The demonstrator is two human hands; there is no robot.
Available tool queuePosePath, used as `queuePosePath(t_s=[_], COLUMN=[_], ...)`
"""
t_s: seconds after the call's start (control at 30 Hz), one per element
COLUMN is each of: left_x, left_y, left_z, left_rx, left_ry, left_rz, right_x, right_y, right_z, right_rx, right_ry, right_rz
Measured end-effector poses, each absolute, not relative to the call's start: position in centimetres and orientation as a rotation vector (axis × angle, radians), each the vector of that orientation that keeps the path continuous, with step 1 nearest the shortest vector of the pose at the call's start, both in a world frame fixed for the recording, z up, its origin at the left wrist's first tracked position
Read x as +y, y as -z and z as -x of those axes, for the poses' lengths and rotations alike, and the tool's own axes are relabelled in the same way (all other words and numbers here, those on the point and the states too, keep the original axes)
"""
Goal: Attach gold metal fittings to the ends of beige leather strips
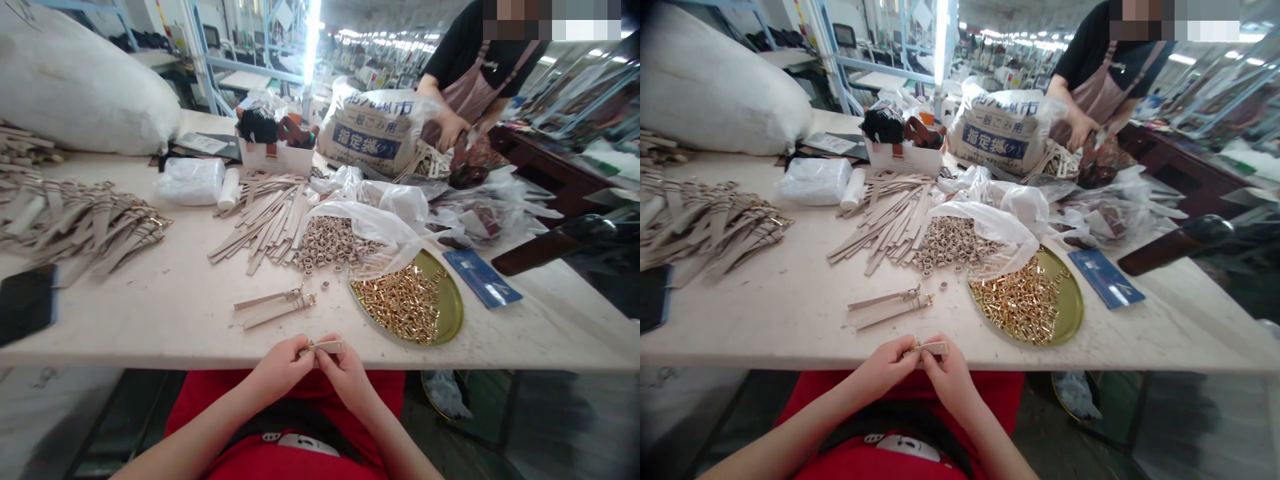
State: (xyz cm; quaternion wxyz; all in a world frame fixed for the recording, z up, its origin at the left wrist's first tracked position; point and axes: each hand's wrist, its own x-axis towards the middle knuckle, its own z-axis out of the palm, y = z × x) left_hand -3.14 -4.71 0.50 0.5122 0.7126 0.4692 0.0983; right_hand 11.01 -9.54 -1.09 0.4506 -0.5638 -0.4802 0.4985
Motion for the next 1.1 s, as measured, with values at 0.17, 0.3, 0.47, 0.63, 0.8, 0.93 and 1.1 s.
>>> queuePosePath(t_s=[0.17,0.3,0.47,0.63,0.8,0.93,1.1], left_x=[-5.0,-4.9,-4.2,-4.1,-3.9,-3.2,-2.7], left_y=[-1.7,-2.4,-1.0,-0.8,-2.3,-1.8,-0.5], left_z=[2.8,3.0,3.2,2.6,2.1,2.4,2.7], left_rx=[1.104,0.973,1.051,1.019,1.051,1.055,1.082], left_ry=[-0.225,-0.227,-0.260,-0.255,-0.322,-0.348,-0.477], left_rz=[-1.743,-1.630,-1.562,-1.466,-1.670,-1.689,-1.431], right_x=[-9.7,-9.5,-9.4,-9.3,-7.8,-7.0,-6.5], right_y=[0.8,1.1,1.2,0.6,0.9,1.0,-0.5], right_z=[-11.5,-11.5,-11.1,-11.9,-12.6,-12.3,-13.1], right_rx=[-1.029,-0.837,-1.129,-1.334,-1.260,-1.282,-1.478], right_ry=[-1.413,-1.663,-1.097,-0.999,-1.045,-1.095,-1.261], right_rz=[1.319,1.180,1.482,1.551,1.527,1.472,1.375])
